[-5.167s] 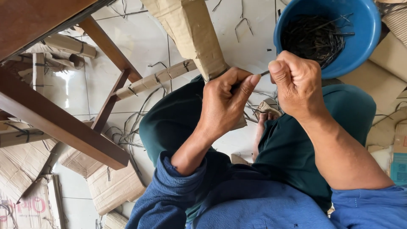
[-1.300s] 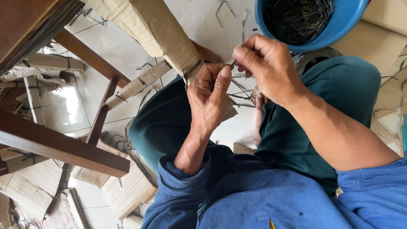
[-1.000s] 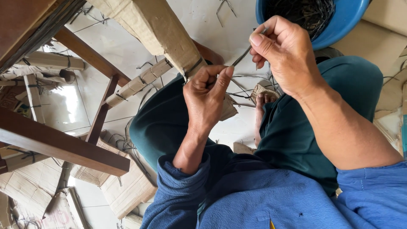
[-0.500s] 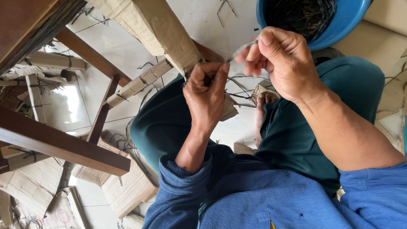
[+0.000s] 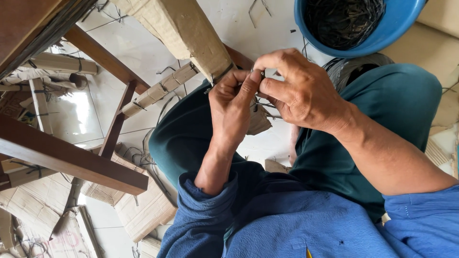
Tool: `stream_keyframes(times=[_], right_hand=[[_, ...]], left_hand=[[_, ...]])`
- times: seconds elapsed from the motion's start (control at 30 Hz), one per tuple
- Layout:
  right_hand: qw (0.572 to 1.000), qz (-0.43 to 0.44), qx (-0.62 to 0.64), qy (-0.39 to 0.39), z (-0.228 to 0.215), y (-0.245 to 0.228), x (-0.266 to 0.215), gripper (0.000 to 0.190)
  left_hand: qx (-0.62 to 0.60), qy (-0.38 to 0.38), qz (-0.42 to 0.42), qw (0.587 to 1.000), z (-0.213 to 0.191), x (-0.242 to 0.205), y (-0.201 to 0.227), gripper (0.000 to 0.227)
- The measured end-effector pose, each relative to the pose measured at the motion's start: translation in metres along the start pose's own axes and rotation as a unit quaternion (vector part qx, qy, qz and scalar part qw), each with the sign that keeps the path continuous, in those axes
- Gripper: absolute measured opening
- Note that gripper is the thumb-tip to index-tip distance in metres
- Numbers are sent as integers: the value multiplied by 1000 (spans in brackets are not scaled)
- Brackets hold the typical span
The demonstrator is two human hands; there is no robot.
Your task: The person sits on the floor and wraps a cardboard-wrapped chair leg with wire. They repeatedly bend wire pieces, wrap them around the leg, and twist the ends to secure them. The person adjusts the leg's position and continues wrapping along its length.
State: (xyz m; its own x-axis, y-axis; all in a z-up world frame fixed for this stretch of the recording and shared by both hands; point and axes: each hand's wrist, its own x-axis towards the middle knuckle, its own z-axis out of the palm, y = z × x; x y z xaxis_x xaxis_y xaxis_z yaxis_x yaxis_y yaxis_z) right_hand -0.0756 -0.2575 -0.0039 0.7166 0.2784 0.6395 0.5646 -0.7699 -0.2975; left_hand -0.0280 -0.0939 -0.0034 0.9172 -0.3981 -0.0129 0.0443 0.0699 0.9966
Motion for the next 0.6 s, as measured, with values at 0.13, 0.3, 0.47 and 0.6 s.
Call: stream_keyframes(times=[0.13,0.3,0.47,0.6], right_hand=[[997,76,-12,30,4,-3,-5,13],[815,357,451,-65,-8,-8,3,27],[817,390,423,-46,-7,-6,0,21],[813,419,403,-25,-5,3,-5,18]], left_hand=[[59,51,28,997,4,-5,0,21],[111,0,225,968,4,0,-1,12],[146,-19,223,964,-5,5,-10,10],[154,-21,199,968,-2,3,-9,9]])
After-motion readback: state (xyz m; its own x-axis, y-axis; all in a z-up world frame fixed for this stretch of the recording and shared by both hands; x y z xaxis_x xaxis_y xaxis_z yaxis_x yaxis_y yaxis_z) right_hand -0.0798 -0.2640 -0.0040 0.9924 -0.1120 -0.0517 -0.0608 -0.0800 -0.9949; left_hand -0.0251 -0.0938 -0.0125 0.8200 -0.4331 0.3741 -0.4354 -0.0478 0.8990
